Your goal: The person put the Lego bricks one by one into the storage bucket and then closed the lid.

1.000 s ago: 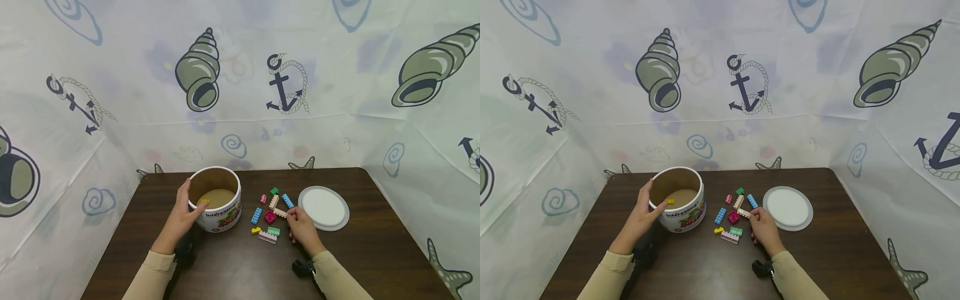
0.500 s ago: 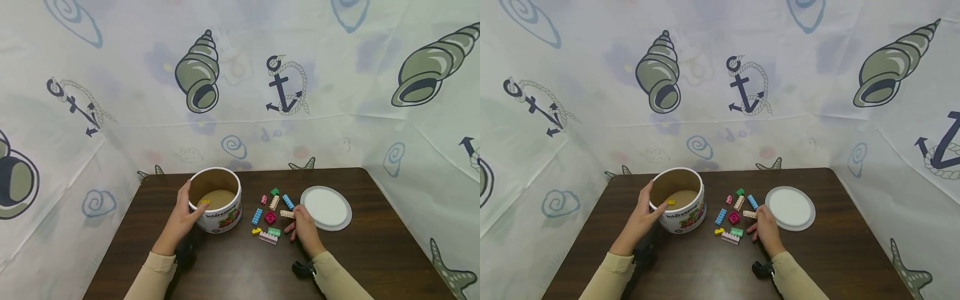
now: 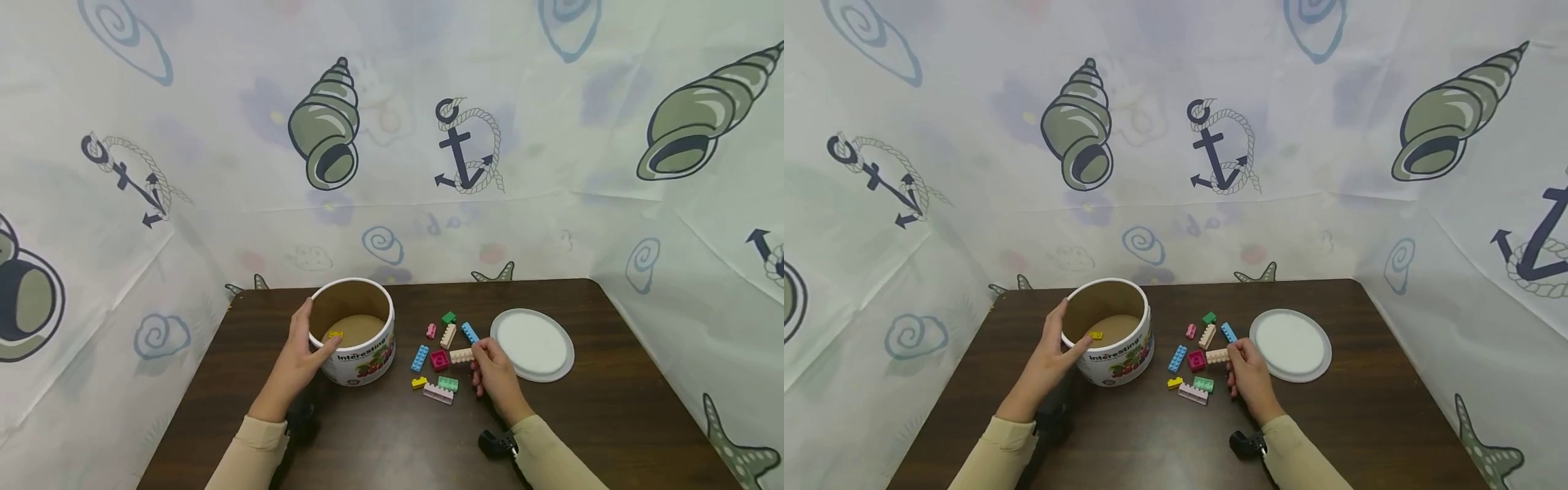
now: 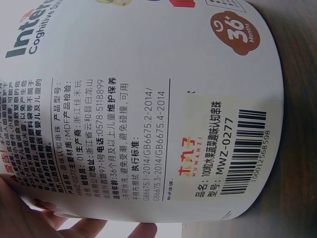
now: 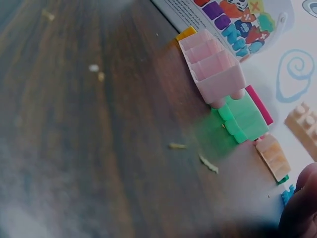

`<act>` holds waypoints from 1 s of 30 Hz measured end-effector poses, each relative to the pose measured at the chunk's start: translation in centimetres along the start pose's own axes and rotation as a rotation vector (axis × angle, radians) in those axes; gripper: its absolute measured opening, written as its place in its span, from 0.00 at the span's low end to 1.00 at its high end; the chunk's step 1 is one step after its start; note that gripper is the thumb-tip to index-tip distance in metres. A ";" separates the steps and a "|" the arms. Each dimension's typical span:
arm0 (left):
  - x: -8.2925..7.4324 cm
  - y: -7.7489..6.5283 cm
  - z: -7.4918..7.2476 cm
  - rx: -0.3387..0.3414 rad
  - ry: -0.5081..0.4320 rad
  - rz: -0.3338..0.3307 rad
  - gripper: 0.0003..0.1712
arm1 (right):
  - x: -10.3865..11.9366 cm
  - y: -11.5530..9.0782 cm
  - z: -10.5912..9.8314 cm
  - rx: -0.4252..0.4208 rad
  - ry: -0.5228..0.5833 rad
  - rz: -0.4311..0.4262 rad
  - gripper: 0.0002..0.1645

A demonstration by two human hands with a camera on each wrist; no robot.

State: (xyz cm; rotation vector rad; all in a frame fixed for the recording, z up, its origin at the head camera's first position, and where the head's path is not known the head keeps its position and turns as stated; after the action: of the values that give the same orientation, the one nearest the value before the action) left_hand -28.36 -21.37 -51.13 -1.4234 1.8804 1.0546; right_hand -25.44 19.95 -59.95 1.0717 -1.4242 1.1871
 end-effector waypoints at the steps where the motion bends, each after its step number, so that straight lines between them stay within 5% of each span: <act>1: 0.1 -0.1 0.0 0.000 0.003 -0.002 0.63 | 0.0 -0.1 0.0 -0.001 0.001 0.006 0.15; 17: -0.1 -0.4 0.0 -0.014 -0.007 0.006 0.63 | 1.2 -0.6 0.3 -0.053 -0.079 -0.063 0.16; 27: 0.2 -0.5 0.0 -0.015 -0.003 0.009 0.63 | 7.3 -1.7 1.3 -0.087 -0.149 -0.356 0.20; 30: 0.2 -0.4 -0.1 -0.022 0.002 0.021 0.63 | 9.4 -1.8 1.5 -0.107 -0.176 -0.379 0.20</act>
State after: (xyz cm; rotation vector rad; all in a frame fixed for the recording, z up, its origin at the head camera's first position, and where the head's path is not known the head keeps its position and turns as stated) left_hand -28.01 -21.57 -51.33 -1.4204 1.8944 1.0880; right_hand -25.30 17.79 -50.46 1.3257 -1.3240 0.7531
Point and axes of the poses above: each hand's wrist, its own y-axis towards the middle knuckle, its own z-axis out of the palm, x = y × z, the point moved 5 cm from there along y, towards the middle knuckle, and after that the axes turned 2 degrees about -x, right-handed, at the moved point
